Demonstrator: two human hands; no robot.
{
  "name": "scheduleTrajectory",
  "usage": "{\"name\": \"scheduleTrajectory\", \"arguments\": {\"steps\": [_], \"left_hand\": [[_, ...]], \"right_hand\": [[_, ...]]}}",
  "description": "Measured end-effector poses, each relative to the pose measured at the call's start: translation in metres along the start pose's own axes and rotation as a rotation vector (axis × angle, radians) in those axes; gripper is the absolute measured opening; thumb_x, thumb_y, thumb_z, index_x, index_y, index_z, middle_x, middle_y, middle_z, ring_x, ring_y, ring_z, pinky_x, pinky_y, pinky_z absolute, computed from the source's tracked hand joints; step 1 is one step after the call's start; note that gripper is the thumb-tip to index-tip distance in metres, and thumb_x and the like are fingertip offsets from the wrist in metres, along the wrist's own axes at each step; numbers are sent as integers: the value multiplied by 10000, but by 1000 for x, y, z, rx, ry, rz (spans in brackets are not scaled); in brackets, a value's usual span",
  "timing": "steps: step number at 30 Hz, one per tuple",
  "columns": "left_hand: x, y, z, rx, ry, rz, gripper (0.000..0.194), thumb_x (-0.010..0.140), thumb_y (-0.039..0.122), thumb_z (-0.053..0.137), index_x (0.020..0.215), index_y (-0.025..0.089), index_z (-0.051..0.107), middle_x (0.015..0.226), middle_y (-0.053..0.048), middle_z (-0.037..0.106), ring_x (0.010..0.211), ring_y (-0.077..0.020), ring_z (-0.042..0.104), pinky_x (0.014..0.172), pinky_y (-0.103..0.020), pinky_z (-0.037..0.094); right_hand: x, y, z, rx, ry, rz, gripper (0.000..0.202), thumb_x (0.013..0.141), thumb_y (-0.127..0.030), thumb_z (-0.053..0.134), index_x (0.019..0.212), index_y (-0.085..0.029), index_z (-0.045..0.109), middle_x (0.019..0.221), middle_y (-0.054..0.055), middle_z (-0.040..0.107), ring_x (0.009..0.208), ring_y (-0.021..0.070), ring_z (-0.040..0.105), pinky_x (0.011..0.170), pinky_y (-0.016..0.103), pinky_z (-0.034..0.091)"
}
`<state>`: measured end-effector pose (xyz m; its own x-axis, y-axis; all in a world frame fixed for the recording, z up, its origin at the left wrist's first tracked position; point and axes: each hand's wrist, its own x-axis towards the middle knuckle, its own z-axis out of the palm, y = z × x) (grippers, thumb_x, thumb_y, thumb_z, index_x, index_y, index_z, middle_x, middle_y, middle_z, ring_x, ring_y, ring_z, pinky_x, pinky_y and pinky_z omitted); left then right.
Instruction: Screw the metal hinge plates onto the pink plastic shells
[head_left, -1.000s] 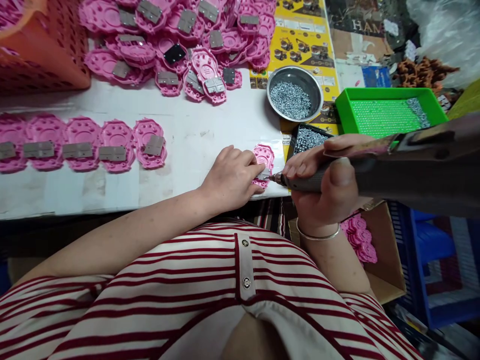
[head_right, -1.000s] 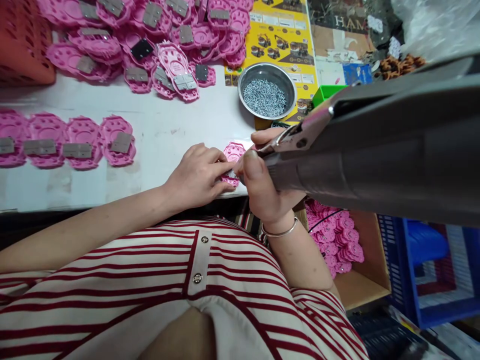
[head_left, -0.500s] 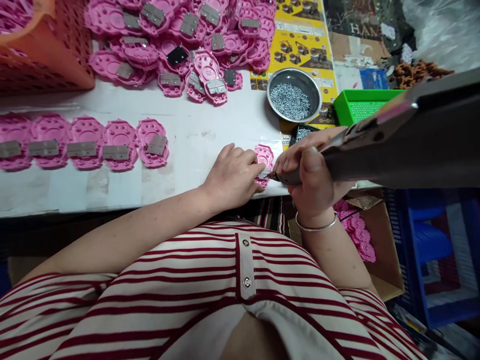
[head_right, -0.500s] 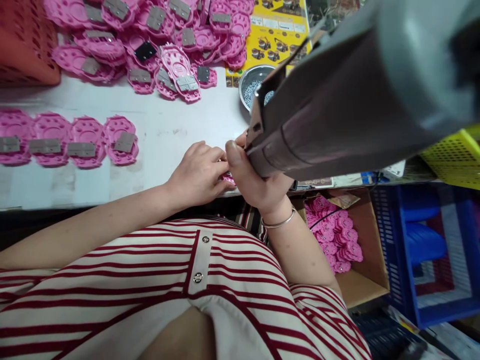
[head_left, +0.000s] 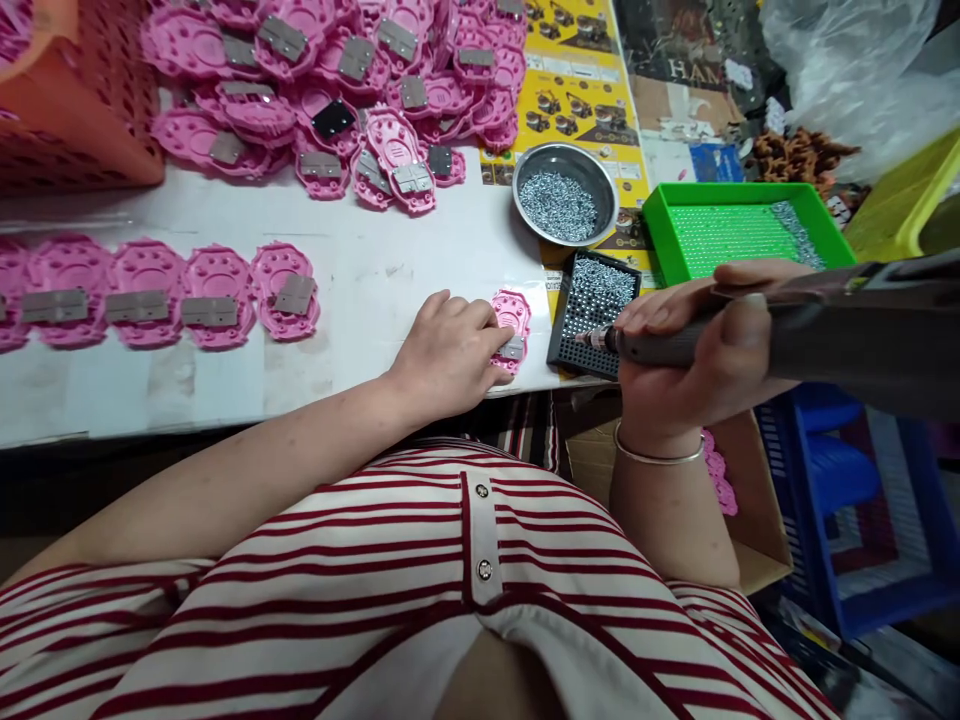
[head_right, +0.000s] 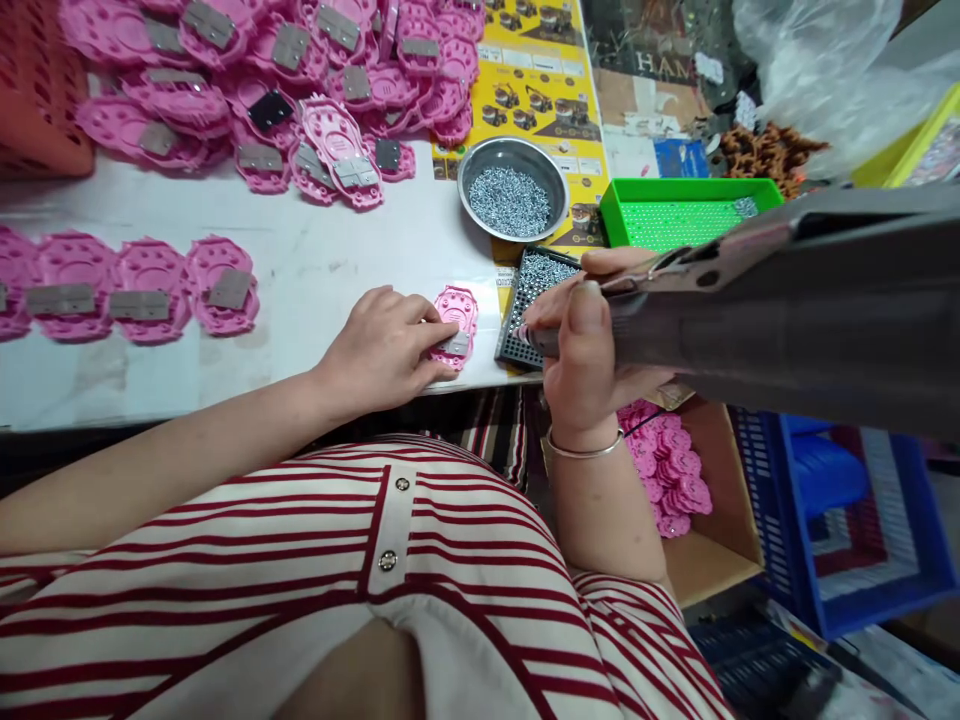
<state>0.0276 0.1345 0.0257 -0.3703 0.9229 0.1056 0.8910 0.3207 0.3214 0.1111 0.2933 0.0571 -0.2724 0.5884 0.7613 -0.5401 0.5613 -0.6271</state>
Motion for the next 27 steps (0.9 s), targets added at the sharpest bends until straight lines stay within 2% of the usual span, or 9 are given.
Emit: {"name": "scheduleTrajectory", "arguments": {"steps": [4,11,16,19,22,25,27], "left_hand": [[-1,0,0,2,-5,0,316,871,408,707,1101,193,731,1063,-100,654,961,-285,556,943,-457,392],[0,0,-1,0,-9,-6,313,870,399,710,1107,196,731,1055,-98,661,954,-292,571,941,-455,401],[-2,0,-1,2,-21,-7,342,887,397,689,1159,192,714,1079,-104,665,970,-303,576,955,-467,405],[-4,0,-3,-15,5,-8,431,867,397,718,1231,170,677,1123,-124,662,1016,-316,574,999,-488,392],[-5,1,-4,-112,103,-6,509,848,399,747,1295,180,641,1246,-138,632,1115,-315,558,1027,-480,391],[-2,4,-3,-270,170,46,397,855,364,749,1225,230,697,1313,-100,621,1193,-279,548,1033,-437,403],[0,5,-2,-355,184,81,217,870,318,737,1078,262,765,1283,-65,651,1185,-243,564,1044,-415,400]], "right_hand": [[-5,5,0,17,30,45,157,857,-415,585,935,-292,643,534,-70,361,402,75,378,407,232,359],[-6,11,0,-8,23,67,195,851,-474,589,927,-298,624,524,-82,349,375,69,342,395,233,375],[-3,9,0,2,59,23,172,838,-438,610,919,-293,654,508,-81,385,375,73,356,369,234,344],[1,-1,0,34,49,34,157,857,-437,588,923,-306,645,524,-85,394,379,67,361,372,219,355],[5,-21,4,144,-29,82,154,841,-438,590,889,-304,649,523,-88,379,378,69,385,375,213,390],[10,-43,9,197,-93,146,115,805,-382,593,805,-295,668,492,-81,349,357,81,368,352,230,394],[13,-54,11,163,-155,239,146,788,-464,606,780,-326,652,470,-81,329,347,92,342,358,253,395]]}}
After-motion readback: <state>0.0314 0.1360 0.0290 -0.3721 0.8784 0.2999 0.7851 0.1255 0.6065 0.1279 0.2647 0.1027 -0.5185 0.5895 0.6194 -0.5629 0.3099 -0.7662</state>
